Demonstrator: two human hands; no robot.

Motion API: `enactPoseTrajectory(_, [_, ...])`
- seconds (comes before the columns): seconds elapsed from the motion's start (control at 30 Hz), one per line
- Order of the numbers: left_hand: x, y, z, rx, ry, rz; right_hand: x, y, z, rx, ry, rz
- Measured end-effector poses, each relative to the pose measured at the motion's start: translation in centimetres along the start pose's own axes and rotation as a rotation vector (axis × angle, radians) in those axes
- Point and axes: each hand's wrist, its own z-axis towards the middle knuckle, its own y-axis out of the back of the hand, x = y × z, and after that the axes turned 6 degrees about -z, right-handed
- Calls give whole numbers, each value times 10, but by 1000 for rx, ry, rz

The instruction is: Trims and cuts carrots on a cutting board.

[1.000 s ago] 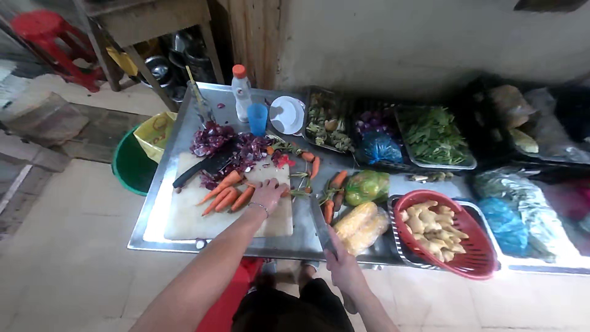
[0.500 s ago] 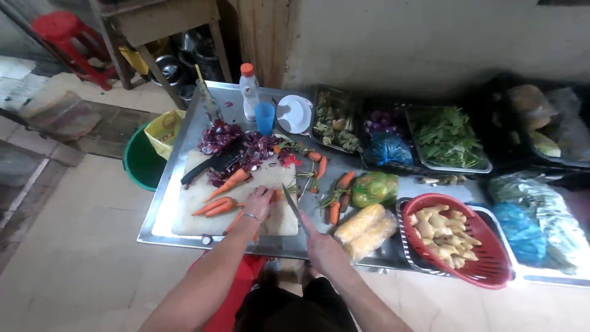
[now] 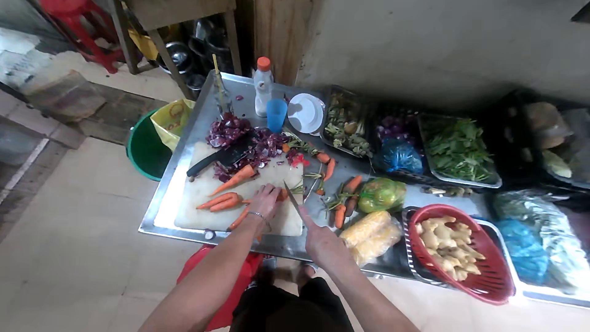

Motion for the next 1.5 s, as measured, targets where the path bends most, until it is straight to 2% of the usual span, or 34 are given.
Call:
enactPoseTrajectory(0.13, [1, -2, -1, -26, -22, 17, 15, 3, 13, 19, -14, 18])
enactPoseTrajectory(0.3, [0, 0, -2, -1, -31, 41, 18, -20, 45, -16, 6, 81])
enactPoseTrajectory(0.43, [10, 5, 1, 16, -43, 124, -14, -44, 52, -56, 44, 189])
enactPoseTrajectory(0.57, [34, 22, 9, -82, 45, 188, -43, -58, 25, -88, -82, 347])
enactPoseTrajectory(0.63, [29, 32, 16, -131, 40, 198, -62, -72, 9, -128, -94, 426])
enactPoseTrajectory(0.7, [6, 34, 23, -143, -63, 169, -81, -90, -10, -170, -84, 500])
enactPoseTrajectory(0.8, [-48, 10, 39, -71, -306, 70, -102, -112, -38, -195, -96, 609])
enactPoseTrajectory(0.87, [-91, -12, 48, 65, -354, 9, -111, -122, -53, -225, -126, 669])
enactPoseTrajectory(0.93, [-137, -29, 53, 260, -257, 27, -118, -129, -64, -277, -152, 732])
enactPoseTrajectory(1.0, [-179, -40, 52, 415, -76, 106, -123, -134, -73, -324, -182, 781])
enactPoseTrajectory(1.1, [-207, -59, 45, 485, 118, 138, -126, -138, -82, -376, -202, 833])
enactPoseTrajectory(1.27, [-187, -68, 42, 437, 175, -20, -128, -143, -85, -447, -198, 855])
enactPoseTrajectory(1.4, [-148, -30, 11, 362, 163, -238, -126, -140, -85, -453, -158, 842])
enactPoseTrajectory(1.5, [-103, -4, -20, 238, 141, -145, -118, -121, -80, -343, -133, 679])
